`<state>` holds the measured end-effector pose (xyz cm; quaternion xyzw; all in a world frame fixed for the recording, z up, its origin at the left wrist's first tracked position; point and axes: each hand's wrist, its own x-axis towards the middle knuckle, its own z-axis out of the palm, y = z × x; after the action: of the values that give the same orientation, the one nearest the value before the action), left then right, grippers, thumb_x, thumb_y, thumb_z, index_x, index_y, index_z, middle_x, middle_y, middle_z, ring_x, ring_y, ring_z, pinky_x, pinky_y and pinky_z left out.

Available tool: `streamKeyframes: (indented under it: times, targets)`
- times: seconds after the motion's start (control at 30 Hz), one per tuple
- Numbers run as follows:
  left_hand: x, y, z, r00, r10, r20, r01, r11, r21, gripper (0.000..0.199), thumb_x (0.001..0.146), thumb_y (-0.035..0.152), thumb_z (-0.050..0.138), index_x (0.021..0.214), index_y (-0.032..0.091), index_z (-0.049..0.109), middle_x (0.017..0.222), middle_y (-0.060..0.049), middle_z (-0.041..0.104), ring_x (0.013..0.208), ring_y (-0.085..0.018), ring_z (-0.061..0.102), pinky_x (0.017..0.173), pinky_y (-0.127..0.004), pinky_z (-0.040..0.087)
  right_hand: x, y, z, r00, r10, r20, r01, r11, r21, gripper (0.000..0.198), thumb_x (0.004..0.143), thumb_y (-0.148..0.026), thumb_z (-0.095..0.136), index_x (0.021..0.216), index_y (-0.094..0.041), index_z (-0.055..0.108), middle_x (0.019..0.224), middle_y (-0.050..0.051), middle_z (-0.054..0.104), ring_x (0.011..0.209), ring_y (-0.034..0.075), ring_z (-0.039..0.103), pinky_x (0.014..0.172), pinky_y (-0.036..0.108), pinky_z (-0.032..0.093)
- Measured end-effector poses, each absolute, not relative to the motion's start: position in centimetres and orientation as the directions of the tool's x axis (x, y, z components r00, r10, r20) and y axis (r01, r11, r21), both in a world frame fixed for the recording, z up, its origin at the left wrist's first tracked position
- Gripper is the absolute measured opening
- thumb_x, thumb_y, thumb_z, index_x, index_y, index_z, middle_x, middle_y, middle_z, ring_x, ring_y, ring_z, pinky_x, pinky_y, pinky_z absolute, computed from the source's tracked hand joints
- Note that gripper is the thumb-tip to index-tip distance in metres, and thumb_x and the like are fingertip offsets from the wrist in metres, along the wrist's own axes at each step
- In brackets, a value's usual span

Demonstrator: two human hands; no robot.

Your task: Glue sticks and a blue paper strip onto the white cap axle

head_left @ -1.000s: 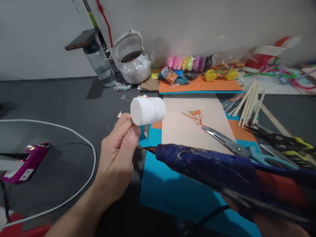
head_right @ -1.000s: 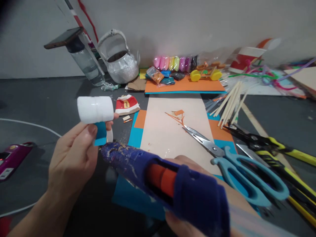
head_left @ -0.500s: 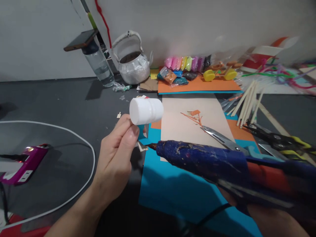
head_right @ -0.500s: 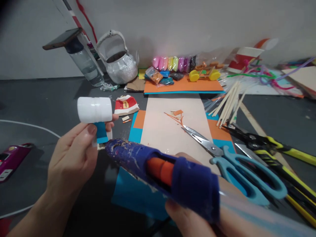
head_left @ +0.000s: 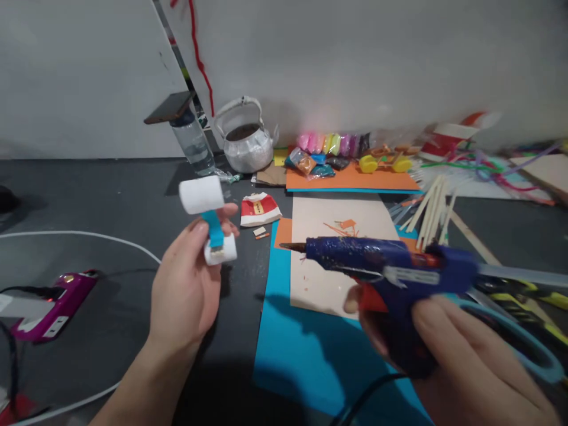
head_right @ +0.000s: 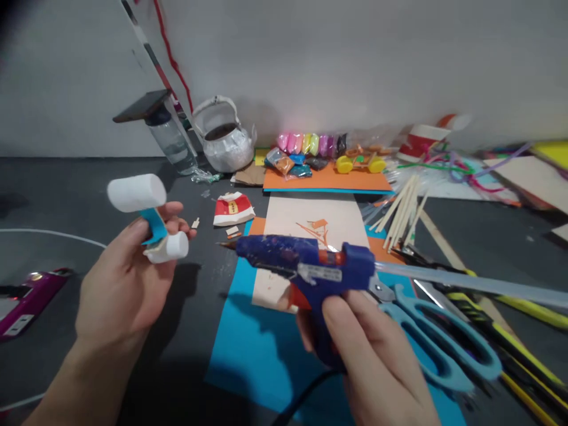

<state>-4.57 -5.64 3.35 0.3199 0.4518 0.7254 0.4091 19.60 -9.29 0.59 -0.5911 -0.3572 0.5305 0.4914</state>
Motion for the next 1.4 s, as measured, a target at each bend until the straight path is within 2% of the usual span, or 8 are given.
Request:
streamKeyframes:
  times: [0.2, 0.4, 0.63, 0.83, 1.03, 1.2, 1.33, 1.4]
  targets:
    - [-6.8, -5.6, 5.2, -0.638, 0.766, 0.073, -0.37, -0.389, 0.843, 0.025, 0.092, 0.027, 0.055, 0.095, 0.014, 0.077, 0.077, -0.002, 0.063, 0.08, -0.012, 0.059, 0.081, -0.024, 0.053, 15.5, -6.0, 2.7, -0.187, 0.877, -0.442, -0.209, -0.475, -0.855, 0.047, 0.079, -0.062, 0.065, 0.078, -0.015, 0.061, 0.058, 0.002, 0.059, 0.039, 0.006, 0.038, 0.037, 0.017, 0.024]
    - [-6.3, -5.7, 4.9, -0.602, 0.798, 0.028, -0.43, -0.355, 0.83, 0.024, 0.092, 0.029, 0.056, 0.095, 0.016, 0.077, 0.086, -0.003, 0.067, 0.082, -0.012, 0.059, 0.083, -0.025, 0.052, 12.7, -2.0, 1.7, -0.173, 0.895, -0.41, -0.269, -0.444, -0.855, 0.04, 0.077, -0.053, 0.071, 0.077, -0.016, 0.055, 0.062, 0.002, 0.061, 0.044, 0.008, 0.046, 0.042, 0.019, 0.034]
    - [-6.3, -5.6, 4.5, -0.579, 0.815, -0.013, -0.47, -0.321, 0.822, 0.022, 0.09, 0.031, 0.061, 0.094, 0.018, 0.077, 0.089, -0.003, 0.071, 0.084, -0.011, 0.061, 0.078, -0.021, 0.05, 8.8, 3.5, 0.1, -0.152, 0.902, -0.404, -0.146, -0.425, -0.893, 0.031, 0.095, -0.041, 0.055, 0.078, -0.014, 0.054, 0.057, -0.002, 0.054, 0.043, 0.007, 0.045, 0.041, 0.019, 0.035]
    - [-6.0, -5.7, 4.8, -0.604, 0.795, -0.045, -0.489, -0.326, 0.809, 0.019, 0.086, 0.031, 0.065, 0.091, 0.018, 0.078, 0.098, -0.003, 0.073, 0.082, -0.012, 0.064, 0.078, -0.022, 0.052, 5.3, 7.9, -0.5, -0.093, 0.897, -0.432, 0.014, -0.432, -0.902, 0.028, 0.098, -0.039, 0.055, 0.109, -0.013, 0.061, 0.094, 0.003, 0.064, 0.073, 0.012, 0.062, 0.064, 0.027, 0.055]
    - [-6.1, -5.4, 4.7, -0.606, 0.795, -0.03, -0.498, -0.35, 0.794, 0.019, 0.087, 0.029, 0.064, 0.094, 0.018, 0.078, 0.097, -0.003, 0.074, 0.083, -0.011, 0.064, 0.081, -0.021, 0.052, -1.7, 9.6, -0.9, -0.161, 0.889, -0.43, 0.101, -0.418, -0.903, 0.032, 0.097, -0.037, 0.058, 0.119, -0.014, 0.059, 0.11, 0.007, 0.064, 0.09, 0.017, 0.065, 0.076, 0.035, 0.057]
    - [-5.9, -5.4, 4.5, -0.562, 0.826, -0.047, -0.528, -0.315, 0.788, 0.02, 0.088, 0.029, 0.062, 0.092, 0.017, 0.077, 0.094, -0.004, 0.073, 0.082, -0.012, 0.064, 0.079, -0.022, 0.053, -1.8, 9.3, 0.1, -0.272, 0.899, -0.342, 0.199, -0.296, -0.934, 0.029, 0.096, -0.036, 0.059, 0.115, -0.014, 0.061, 0.107, 0.006, 0.065, 0.088, 0.017, 0.065, 0.075, 0.034, 0.057]
    - [-5.2, -5.8, 4.5, -0.467, 0.877, -0.11, -0.592, -0.218, 0.776, 0.024, 0.089, 0.033, 0.061, 0.094, 0.016, 0.077, 0.089, -0.005, 0.072, 0.083, -0.014, 0.064, 0.078, -0.026, 0.055, 3.9, 7.0, 1.8, -0.342, 0.931, -0.126, 0.238, -0.044, -0.97, 0.015, 0.093, -0.022, 0.059, 0.1, -0.012, 0.067, 0.103, 0.007, 0.068, 0.095, 0.019, 0.065, 0.085, 0.033, 0.053]
    - [-4.6, -6.2, 4.6, -0.404, 0.905, -0.13, -0.618, -0.165, 0.769, 0.025, 0.09, 0.036, 0.06, 0.094, 0.017, 0.077, 0.092, -0.006, 0.073, 0.085, -0.016, 0.065, 0.078, -0.028, 0.056, 7.2, 4.6, 2.8, -0.358, 0.934, -0.002, 0.225, 0.084, -0.971, 0.019, 0.092, -0.017, 0.057, 0.109, -0.017, 0.066, 0.114, 0.005, 0.066, 0.103, 0.018, 0.062, 0.091, 0.031, 0.051]
